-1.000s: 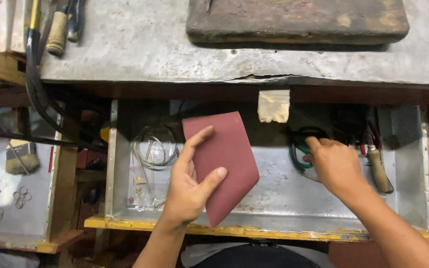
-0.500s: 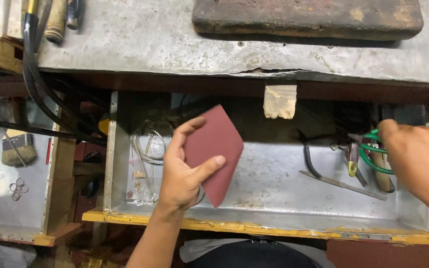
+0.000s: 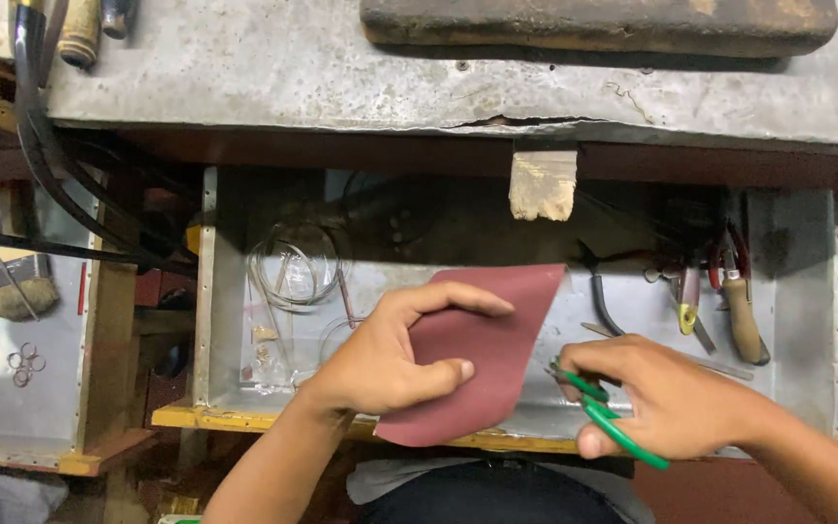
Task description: The person uses pliers to hold small metal jewelry components and sands them with a piece of sandpaper at a workshop bench.
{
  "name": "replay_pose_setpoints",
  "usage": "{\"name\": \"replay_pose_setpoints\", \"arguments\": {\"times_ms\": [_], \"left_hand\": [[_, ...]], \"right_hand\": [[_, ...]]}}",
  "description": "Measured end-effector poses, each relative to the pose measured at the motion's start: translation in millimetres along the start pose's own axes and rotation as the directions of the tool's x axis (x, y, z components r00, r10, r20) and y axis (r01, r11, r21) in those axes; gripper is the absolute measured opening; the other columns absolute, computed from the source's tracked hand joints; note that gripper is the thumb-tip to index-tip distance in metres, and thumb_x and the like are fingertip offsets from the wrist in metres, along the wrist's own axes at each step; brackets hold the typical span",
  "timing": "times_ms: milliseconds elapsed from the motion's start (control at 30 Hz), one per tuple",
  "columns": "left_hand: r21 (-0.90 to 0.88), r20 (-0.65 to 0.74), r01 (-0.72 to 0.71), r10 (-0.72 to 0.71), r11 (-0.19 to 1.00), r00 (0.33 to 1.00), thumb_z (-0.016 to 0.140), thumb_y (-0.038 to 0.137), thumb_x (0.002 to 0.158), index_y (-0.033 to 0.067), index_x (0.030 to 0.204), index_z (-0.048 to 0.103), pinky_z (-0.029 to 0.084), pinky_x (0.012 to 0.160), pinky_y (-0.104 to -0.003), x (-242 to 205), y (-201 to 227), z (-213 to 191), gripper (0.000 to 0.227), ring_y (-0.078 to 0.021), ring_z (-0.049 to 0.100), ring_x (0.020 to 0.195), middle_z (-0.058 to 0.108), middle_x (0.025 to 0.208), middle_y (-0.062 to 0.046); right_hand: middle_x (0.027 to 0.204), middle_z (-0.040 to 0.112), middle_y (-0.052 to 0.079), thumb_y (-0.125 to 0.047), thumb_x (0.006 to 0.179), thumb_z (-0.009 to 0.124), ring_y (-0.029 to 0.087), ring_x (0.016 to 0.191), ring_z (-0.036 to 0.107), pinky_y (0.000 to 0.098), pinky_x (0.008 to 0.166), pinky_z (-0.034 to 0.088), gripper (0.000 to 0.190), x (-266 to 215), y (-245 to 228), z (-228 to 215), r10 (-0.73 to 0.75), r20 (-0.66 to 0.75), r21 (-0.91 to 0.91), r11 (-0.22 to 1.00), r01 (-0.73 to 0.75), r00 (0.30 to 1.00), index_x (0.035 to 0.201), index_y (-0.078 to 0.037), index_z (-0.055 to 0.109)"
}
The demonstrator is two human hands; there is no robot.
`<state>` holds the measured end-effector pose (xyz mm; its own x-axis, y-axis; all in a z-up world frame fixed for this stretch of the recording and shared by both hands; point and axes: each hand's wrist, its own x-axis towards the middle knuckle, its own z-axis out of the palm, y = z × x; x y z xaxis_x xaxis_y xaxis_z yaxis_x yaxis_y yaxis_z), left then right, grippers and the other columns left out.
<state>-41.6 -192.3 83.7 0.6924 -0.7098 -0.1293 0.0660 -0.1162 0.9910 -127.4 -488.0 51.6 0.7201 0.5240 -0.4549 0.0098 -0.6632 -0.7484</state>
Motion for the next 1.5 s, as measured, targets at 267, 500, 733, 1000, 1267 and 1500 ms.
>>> {"name": "replay_pose_setpoints", "arguments": {"times_ms": [267,500,733,1000,1267,1500], "left_hand": [[-0.011,0.084,0.018,-0.017,1.000,0.996,0.062,0.006,0.071,0.0129,0.123,0.072,0.050,0.110,-0.030,5.2,11.0,2.6,0.054,-0.0154,0.068,0.125,0.075,0.127,-0.002],[0.023,0.145,-0.042,0.038,0.999,0.989,0.057,0.007,0.066,0.0104,0.125,0.070,0.050,0.109,-0.028,8.5,7.0,2.7,0.061,-0.0145,0.068,0.124,0.074,0.127,-0.002],[0.058,0.198,0.005,-0.017,0.998,0.980,0.068,0.013,0.069,0.0142,0.125,0.071,0.049,0.107,-0.028,9.8,12.6,2.6,0.056,-0.0125,0.067,0.123,0.074,0.127,0.001],[0.060,0.173,-0.033,0.022,0.998,0.985,0.069,0.011,0.069,0.0122,0.125,0.070,0.050,0.108,-0.029,12.5,5.1,5.1,0.056,-0.0138,0.068,0.123,0.074,0.127,-0.001],[0.063,-0.219,-0.069,0.081,0.996,0.972,0.082,0.020,0.074,0.0137,0.121,0.073,0.057,0.096,-0.028,4.7,-18.9,22.8,0.049,-0.0136,0.072,0.113,0.076,0.122,-0.002],[0.005,-0.516,-0.115,0.101,0.993,0.850,0.089,0.026,0.075,0.0154,0.128,0.067,0.060,0.092,-0.029,3.5,-38.2,68.5,0.058,-0.0150,0.070,0.111,0.073,0.126,-0.006]], "right_hand": [[0.070,0.064,-0.004,-0.092,0.074,0.050,0.020,0.061,0.057,0.0330,0.061,0.045,0.073,5.6,-16.3,2.6,-0.065,0.027,-0.052,0.996,0.066,0.998,0.082,-0.021,0.061],[0.069,0.061,-0.002,-0.090,0.079,0.047,0.018,0.060,0.053,0.0316,0.059,0.044,0.075,7.0,-23.7,5.0,-0.146,0.065,0.059,0.988,0.142,0.987,0.081,-0.016,0.061],[0.063,0.041,-0.003,-0.068,0.086,0.080,0.014,0.059,0.039,0.0304,0.057,0.035,0.065,2.8,-15.7,10.4,0.039,0.095,0.011,0.999,-0.041,0.995,0.067,-0.016,0.048],[0.063,0.023,-0.003,-0.052,0.093,0.091,0.011,0.059,0.025,0.0318,0.053,0.025,0.073,1.0,3.8,17.8,0.054,0.032,-0.001,0.999,-0.054,0.998,0.063,-0.015,0.036],[0.115,0.080,-0.007,-0.036,0.091,0.070,0.014,0.075,0.079,0.0299,0.071,0.062,0.031,22.6,14.0,-25.3,0.679,-0.117,-0.178,0.703,-0.688,0.725,0.122,-0.031,0.070],[0.109,0.075,0.003,-0.031,0.086,0.074,0.015,0.102,0.067,0.0330,0.092,0.050,0.032,11.7,-16.7,11.0,0.069,-0.579,0.205,0.977,0.063,0.812,0.110,-0.009,0.073]]}}
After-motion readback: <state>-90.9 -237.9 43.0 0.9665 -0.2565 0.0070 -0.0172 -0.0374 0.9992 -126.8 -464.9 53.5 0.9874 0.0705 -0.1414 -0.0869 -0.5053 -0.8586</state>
